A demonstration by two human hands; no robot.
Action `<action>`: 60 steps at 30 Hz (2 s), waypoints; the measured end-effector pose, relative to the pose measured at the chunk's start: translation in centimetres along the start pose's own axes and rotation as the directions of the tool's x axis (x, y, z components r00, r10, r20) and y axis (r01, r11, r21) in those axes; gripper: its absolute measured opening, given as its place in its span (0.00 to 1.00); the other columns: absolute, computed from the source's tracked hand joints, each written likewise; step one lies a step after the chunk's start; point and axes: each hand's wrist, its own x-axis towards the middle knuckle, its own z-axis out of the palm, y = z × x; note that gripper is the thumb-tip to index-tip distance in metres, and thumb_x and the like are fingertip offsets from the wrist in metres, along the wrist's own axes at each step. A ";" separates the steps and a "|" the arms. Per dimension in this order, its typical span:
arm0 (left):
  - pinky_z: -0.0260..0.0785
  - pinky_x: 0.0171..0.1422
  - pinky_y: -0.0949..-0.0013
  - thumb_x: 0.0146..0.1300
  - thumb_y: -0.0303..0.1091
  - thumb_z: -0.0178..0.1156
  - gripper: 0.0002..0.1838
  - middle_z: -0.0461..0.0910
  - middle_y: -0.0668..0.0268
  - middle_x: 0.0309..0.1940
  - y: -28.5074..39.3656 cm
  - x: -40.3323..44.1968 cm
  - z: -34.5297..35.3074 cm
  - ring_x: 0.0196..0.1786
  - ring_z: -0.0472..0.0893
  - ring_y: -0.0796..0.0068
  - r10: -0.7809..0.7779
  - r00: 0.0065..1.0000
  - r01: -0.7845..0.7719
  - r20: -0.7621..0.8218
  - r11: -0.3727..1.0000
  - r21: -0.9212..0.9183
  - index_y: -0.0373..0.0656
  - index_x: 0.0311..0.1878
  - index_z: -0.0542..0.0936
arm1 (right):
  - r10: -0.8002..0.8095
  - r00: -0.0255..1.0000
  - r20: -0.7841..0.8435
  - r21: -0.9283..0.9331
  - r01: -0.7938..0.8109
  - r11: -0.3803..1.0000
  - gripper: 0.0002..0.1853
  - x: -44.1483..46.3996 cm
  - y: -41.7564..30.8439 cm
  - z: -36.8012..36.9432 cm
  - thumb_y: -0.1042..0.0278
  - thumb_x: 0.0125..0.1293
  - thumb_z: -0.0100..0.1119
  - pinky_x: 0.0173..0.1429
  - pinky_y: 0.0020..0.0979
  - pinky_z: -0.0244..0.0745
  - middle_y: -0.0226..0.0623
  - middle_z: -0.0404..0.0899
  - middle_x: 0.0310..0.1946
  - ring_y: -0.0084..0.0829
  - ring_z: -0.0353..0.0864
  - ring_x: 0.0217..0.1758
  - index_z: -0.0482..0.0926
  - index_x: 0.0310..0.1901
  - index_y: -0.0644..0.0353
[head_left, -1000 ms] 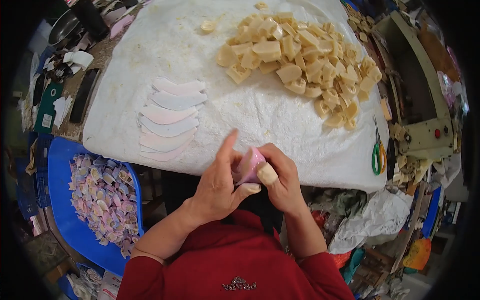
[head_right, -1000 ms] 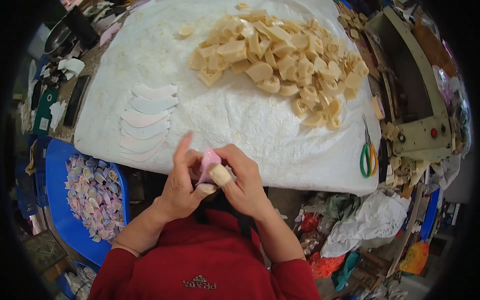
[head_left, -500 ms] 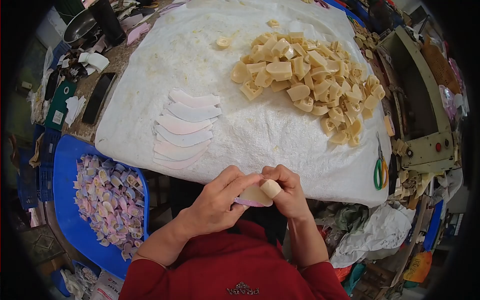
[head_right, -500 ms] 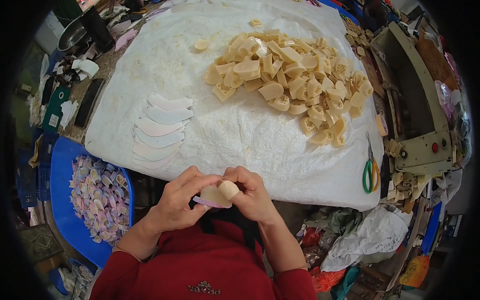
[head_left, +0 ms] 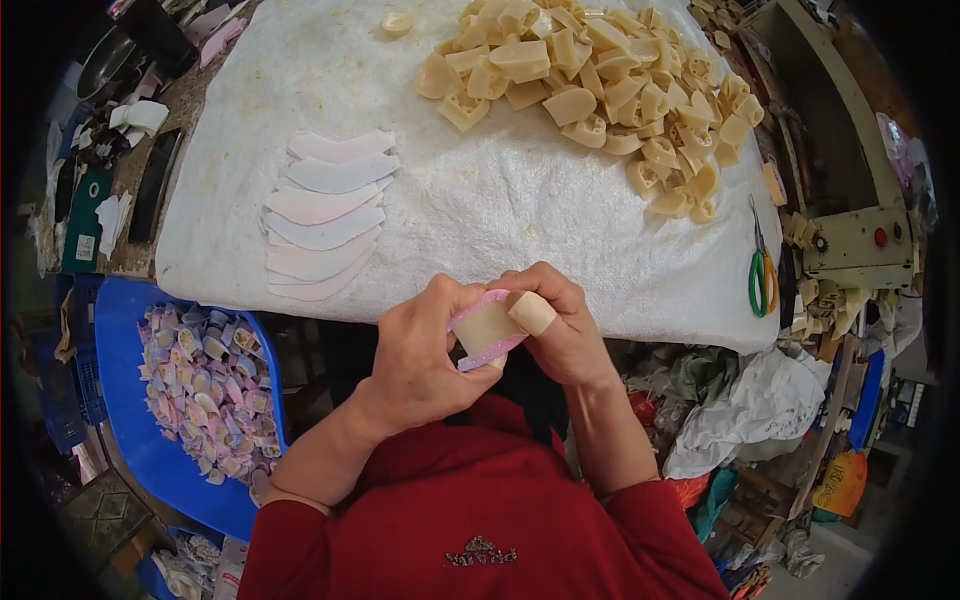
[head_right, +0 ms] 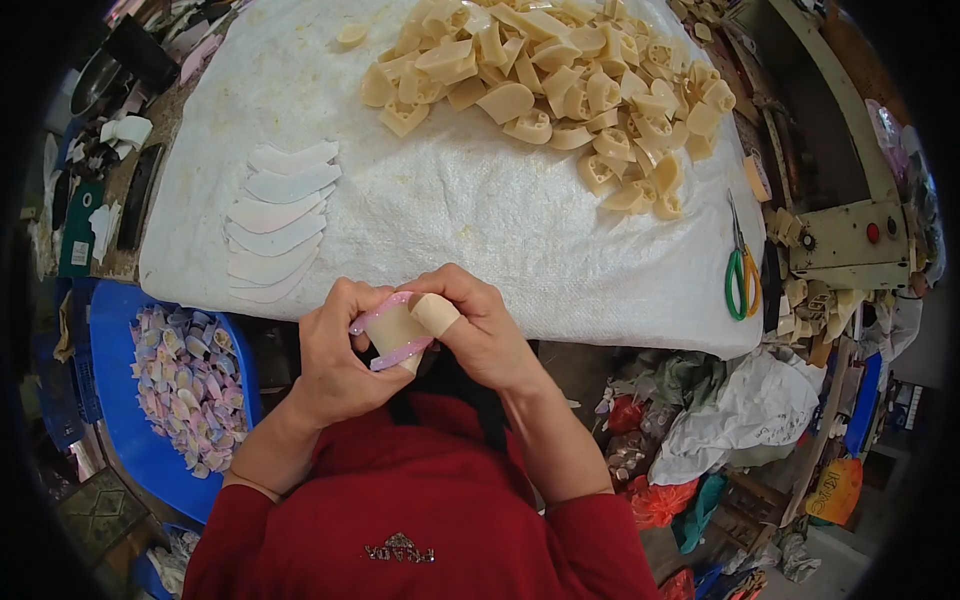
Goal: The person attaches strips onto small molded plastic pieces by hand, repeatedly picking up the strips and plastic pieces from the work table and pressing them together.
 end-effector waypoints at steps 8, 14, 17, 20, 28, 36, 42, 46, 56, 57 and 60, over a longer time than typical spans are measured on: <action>0.73 0.27 0.66 0.39 0.25 0.71 0.22 0.75 0.57 0.24 -0.1 -0.3 2.1 0.24 0.80 0.59 0.003 0.987 0.026 -0.159 0.983 0.180 0.35 0.39 0.72 | -0.168 0.946 -0.276 -0.296 0.082 0.952 0.14 0.1 2.1 1.0 0.60 0.69 0.52 0.44 0.26 0.72 0.32 0.78 0.40 0.23 0.76 0.41 0.76 0.46 0.63; 0.73 0.26 0.66 0.40 0.26 0.72 0.21 0.75 0.59 0.22 0.2 -0.3 2.2 0.23 0.80 0.60 -0.104 0.974 0.126 -0.200 0.987 0.100 0.36 0.36 0.71 | -0.012 0.993 -0.118 0.124 0.027 0.992 0.16 -0.2 1.2 1.2 0.61 0.69 0.52 0.54 0.25 0.67 0.33 0.74 0.47 0.24 0.72 0.50 0.74 0.52 0.63; 0.72 0.24 0.67 0.41 0.27 0.72 0.20 0.75 0.57 0.22 -0.1 -0.5 2.4 0.22 0.80 0.60 0.040 0.976 0.027 -0.214 0.953 0.300 0.37 0.35 0.71 | -0.188 0.962 -0.200 -0.406 0.093 0.909 0.14 0.1 1.3 2.0 0.70 0.68 0.48 0.52 0.25 0.68 0.34 0.75 0.44 0.25 0.73 0.46 0.74 0.52 0.64; 0.73 0.28 0.69 0.44 0.27 0.71 0.21 0.77 0.60 0.25 -0.8 -0.5 2.0 0.25 0.80 0.66 0.007 0.972 0.047 -0.234 0.973 0.225 0.37 0.38 0.70 | -0.293 0.932 -0.214 -0.497 0.155 0.854 0.15 0.6 1.2 2.6 0.65 0.70 0.48 0.49 0.25 0.69 0.34 0.74 0.41 0.24 0.73 0.41 0.74 0.53 0.64; 0.60 0.32 0.73 0.55 0.49 0.59 0.29 0.70 0.65 0.26 -4.8 -2.4 -2.4 0.25 0.67 0.75 -0.172 0.920 0.333 0.352 -0.131 -0.934 0.35 0.52 0.70 | -0.196 0.980 -0.033 -0.289 0.178 0.941 0.18 2.2 0.0 1.3 0.59 0.73 0.46 0.47 0.25 0.68 0.33 0.75 0.36 0.23 0.72 0.38 0.73 0.55 0.64; 0.64 0.36 0.72 0.52 0.45 0.63 0.31 0.72 0.64 0.29 -6.1 -8.4 -12.6 0.30 0.72 0.75 -0.511 0.830 0.228 -0.221 0.673 -0.704 0.32 0.53 0.71 | -0.216 0.976 0.008 -0.728 0.154 0.668 0.11 7.0 -0.1 2.6 0.74 0.62 0.56 0.46 0.29 0.68 0.37 0.73 0.32 0.33 0.72 0.37 0.76 0.47 0.63; 0.62 0.61 0.60 0.58 0.34 0.62 0.25 0.72 0.57 0.50 -9.2 -18.0 -22.5 0.54 0.72 0.60 -0.158 0.673 0.724 -0.723 0.343 0.599 0.38 0.59 0.71 | -0.319 0.937 0.146 -0.878 0.271 0.394 0.13 9.9 0.3 3.7 0.75 0.58 0.57 0.51 0.36 0.66 0.40 0.73 0.40 0.42 0.68 0.47 0.77 0.46 0.62; 0.61 0.62 0.61 0.54 0.29 0.62 0.24 0.71 0.55 0.53 -8.5 -15.4 -21.4 0.57 0.70 0.58 -0.037 0.627 0.769 -0.778 0.191 0.610 0.41 0.57 0.73 | -0.371 0.910 0.185 -0.910 0.301 0.283 0.14 11.9 0.5 4.5 0.75 0.57 0.58 0.54 0.37 0.62 0.39 0.72 0.42 0.41 0.67 0.49 0.79 0.47 0.59; 0.66 0.59 0.59 0.47 0.25 0.64 0.19 0.76 0.56 0.49 -6.1 -0.5 -8.8 0.54 0.75 0.57 0.113 0.970 0.019 -0.213 0.847 0.531 0.40 0.47 0.80 | -0.404 0.872 0.277 -0.954 0.299 -0.010 0.13 15.4 2.6 4.8 0.82 0.46 0.56 0.56 0.43 0.55 0.35 0.72 0.41 0.39 0.66 0.50 0.82 0.32 0.53; 0.65 0.61 0.58 0.48 0.24 0.63 0.20 0.76 0.55 0.50 -6.9 -0.3 -8.1 0.55 0.74 0.56 0.073 0.982 0.046 -0.173 0.800 0.598 0.39 0.49 0.79 | -0.403 0.873 0.275 -0.955 0.295 -0.013 0.13 15.2 2.5 4.6 0.82 0.46 0.56 0.56 0.43 0.55 0.35 0.72 0.41 0.39 0.66 0.50 0.82 0.32 0.53; 0.61 0.65 0.56 0.51 0.24 0.60 0.22 0.74 0.53 0.54 -7.4 -0.5 -7.6 0.59 0.72 0.52 0.023 0.993 0.059 -0.113 0.737 0.673 0.37 0.52 0.77 | -0.416 0.873 0.254 -0.958 0.286 0.015 0.11 14.4 1.9 3.8 0.83 0.46 0.55 0.56 0.41 0.56 0.36 0.71 0.40 0.41 0.66 0.49 0.79 0.30 0.55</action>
